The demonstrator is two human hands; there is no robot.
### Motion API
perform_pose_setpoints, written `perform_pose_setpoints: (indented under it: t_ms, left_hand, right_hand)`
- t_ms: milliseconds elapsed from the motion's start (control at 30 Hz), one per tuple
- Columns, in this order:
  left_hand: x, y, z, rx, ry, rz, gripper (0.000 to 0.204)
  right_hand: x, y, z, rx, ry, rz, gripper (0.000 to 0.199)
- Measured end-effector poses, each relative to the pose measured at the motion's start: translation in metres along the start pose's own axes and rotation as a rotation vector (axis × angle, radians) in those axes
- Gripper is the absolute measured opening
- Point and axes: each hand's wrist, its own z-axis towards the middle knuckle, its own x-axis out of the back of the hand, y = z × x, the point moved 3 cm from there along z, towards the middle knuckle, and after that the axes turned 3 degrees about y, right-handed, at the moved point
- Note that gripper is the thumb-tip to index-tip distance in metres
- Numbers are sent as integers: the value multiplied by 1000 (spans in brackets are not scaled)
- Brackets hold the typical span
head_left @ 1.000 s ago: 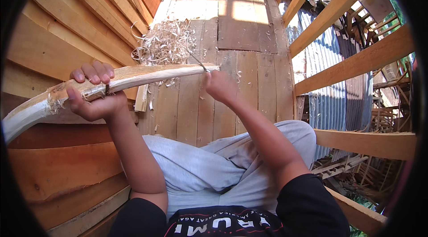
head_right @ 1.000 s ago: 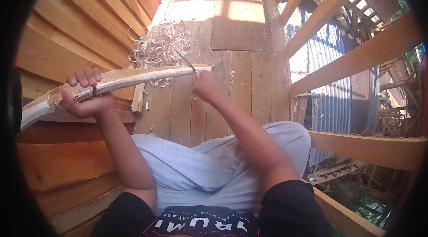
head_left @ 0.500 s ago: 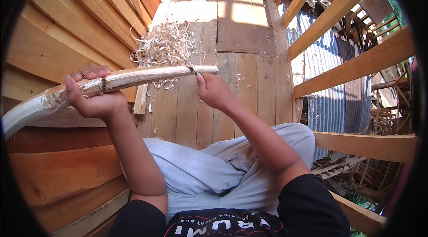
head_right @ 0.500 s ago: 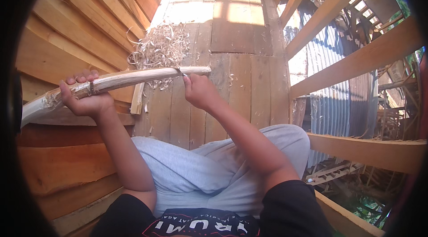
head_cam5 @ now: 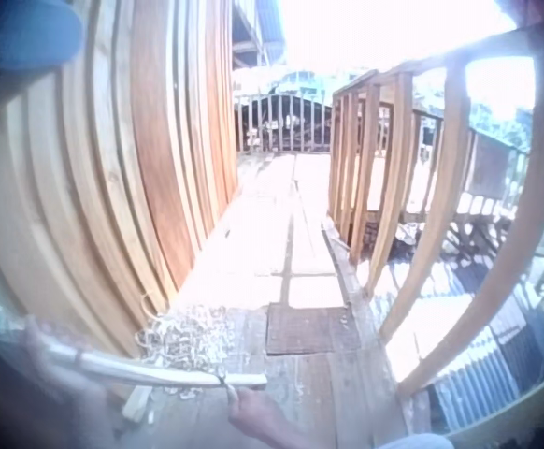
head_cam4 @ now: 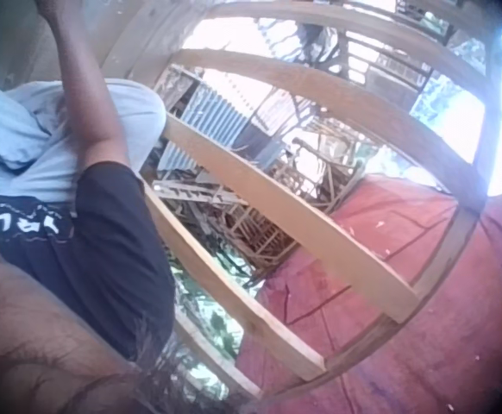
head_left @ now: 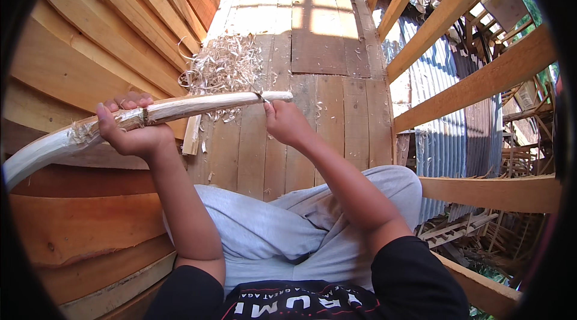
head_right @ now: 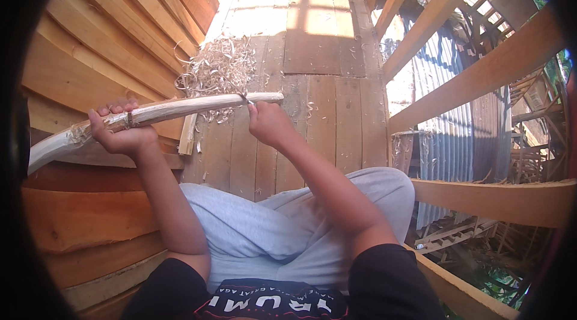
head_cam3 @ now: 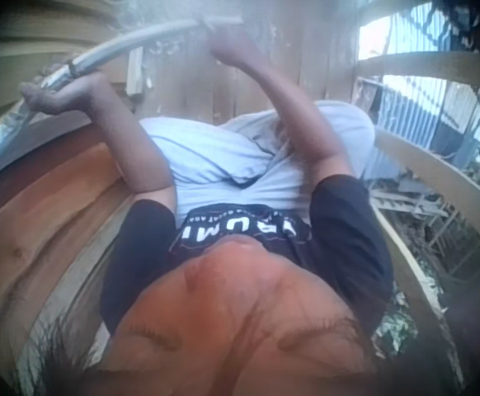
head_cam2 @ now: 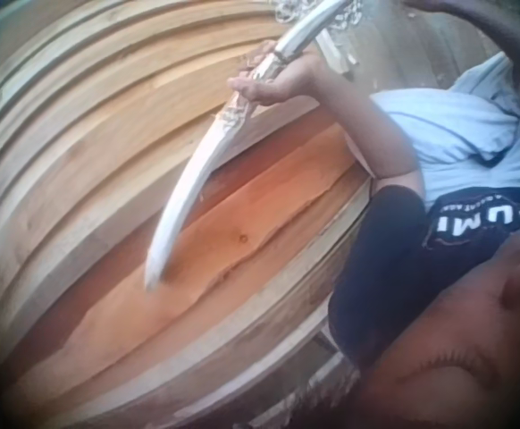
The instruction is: The person sits cross-legged on a wooden floor and uses a knife to carve a long, curved piece of wood. They repeatedly shave thin layers from the surface, rotating the wood to work on different sides.
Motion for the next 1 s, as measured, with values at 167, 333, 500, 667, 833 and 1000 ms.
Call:
perform_pose_setpoints:
  t_ms: [167,333,500,667,833,1000]
  left_hand:
    - [6,3,2,1,-30,-23,31]
    - [-8,0,-4,14,-21,-18,32]
    - [4,0,2,22,-83,-46,32]
    - [4,-1,-1,30,-72,-24,32]
    - [-1,-2,1,16,-122,-47,33]
    - [5,2,1,25,-97,-59,31]
  right_hand:
    - [13,-57,-16,53,-27,-63,36]
    - [-5,25,11,15,42,-20,36]
    - [5,-23,-5,-43,-37,-63,37]
    - [3,1,3,-92,16,-77,39]
    - [-9,34,11,-64,1,-42,40]
    - [9,-48,-10,-8,-97,-53,39]
